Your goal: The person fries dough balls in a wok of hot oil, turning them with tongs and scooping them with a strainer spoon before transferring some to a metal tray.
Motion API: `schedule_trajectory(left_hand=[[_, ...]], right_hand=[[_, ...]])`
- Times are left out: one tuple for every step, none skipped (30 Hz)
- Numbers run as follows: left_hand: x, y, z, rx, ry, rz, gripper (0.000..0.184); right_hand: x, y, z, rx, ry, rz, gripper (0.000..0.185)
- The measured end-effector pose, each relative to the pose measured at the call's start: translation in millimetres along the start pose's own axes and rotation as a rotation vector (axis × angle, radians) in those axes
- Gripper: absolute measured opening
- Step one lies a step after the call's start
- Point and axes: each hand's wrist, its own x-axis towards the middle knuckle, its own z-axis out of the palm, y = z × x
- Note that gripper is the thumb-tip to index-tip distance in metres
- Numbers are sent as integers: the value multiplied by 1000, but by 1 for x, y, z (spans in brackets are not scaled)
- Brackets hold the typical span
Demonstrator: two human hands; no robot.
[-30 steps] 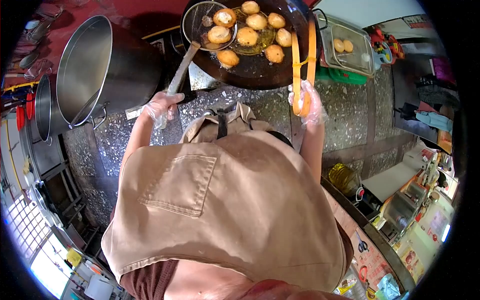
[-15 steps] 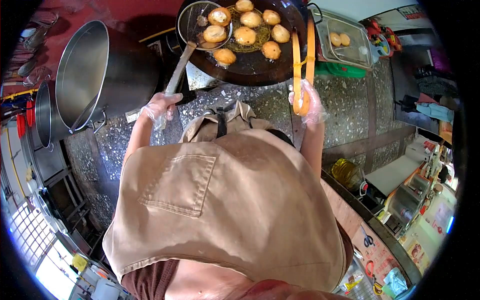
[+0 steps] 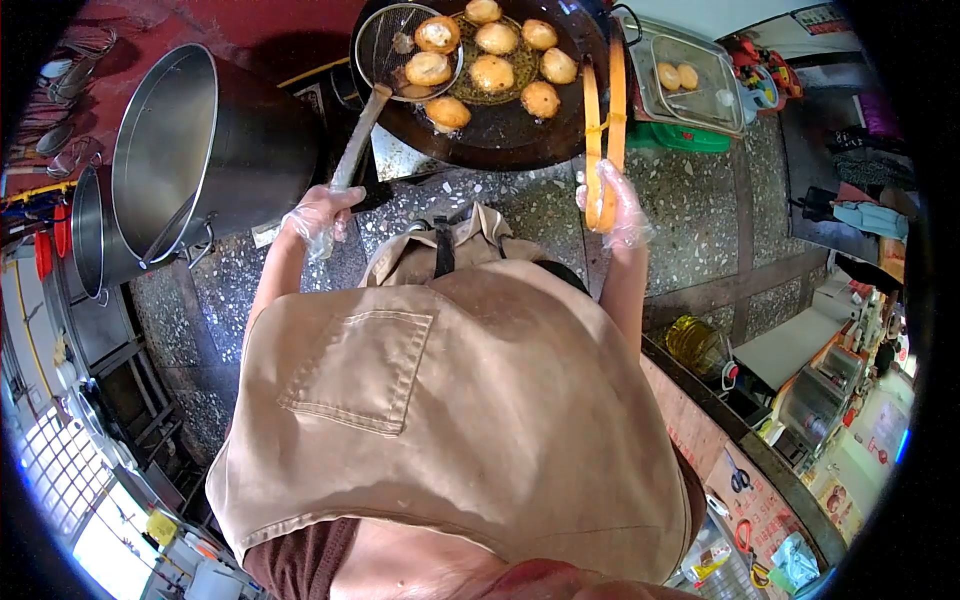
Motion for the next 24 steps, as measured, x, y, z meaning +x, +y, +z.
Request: schedule_trajectory(left_hand=[[0,0,0,6,2,3,44],[0,0,0,12,5,5,44],[1,-1,0,12,5,5,44],[3,-3,-1,10,6,4,44],[4,-5,-1,7,7,3,44],[5,-5,-1,7,7,3,44],[5,-5,-1,11,9,3,45],[5,-5,-1,15,10,2,45],[4,-5,-1,15,10,3,45],[4,-5,-1,26,9,10,46],[3,-4,-1,37,8,18,46],[3,-3,-1,37,9,20,46],[2,-2,0,38,8,14,46],[2,-2,0,40,7,6,46],[1,-1,0,38,9,9,46],[0,0,0,46,8,6,46],[0,1,0,52,7,2,47],[-1,1,1,47,10,4,47],[-2,2,2,34,21,-3,47],[-2,2,2,21,31,-10,47],[-3,3,3,17,32,-8,47],[-4,3,3,22,29,-7,47],[-5,4,3,28,25,-5,48],[-7,6,3,26,26,-3,48]], right_hand=[[1,0,0,11,-3,1,27],[1,0,0,11,-3,0,27],[1,-1,0,-5,3,1,27],[1,-1,1,-21,9,2,27],[1,-1,1,-21,9,2,27],[1,-1,0,-17,7,-1,26],[1,-1,0,-12,5,-4,26],[1,-1,0,-12,5,-5,26],[1,-1,1,-17,4,-10,26],[0,-2,1,-21,4,-16,27],[-1,-2,2,-22,4,-17,27],[-2,-3,3,-31,3,-19,26],[-2,-4,4,-40,2,-23,26],[-2,-3,4,-41,0,-25,26],[-1,-1,2,-45,32,-27,25],[1,1,1,-50,63,-29,24],[2,2,-1,-53,59,-31,24],[4,3,-3,-32,-11,-56,23],[5,3,-4,-10,-81,-81,22],[5,3,-5,-13,-84,-82,22],[5,2,-6,-32,-107,-79,23],[5,1,-7,-50,-129,-77,23],[7,2,-8,-53,-130,-79,23],[9,3,-9,-74,-90,-64,23]])
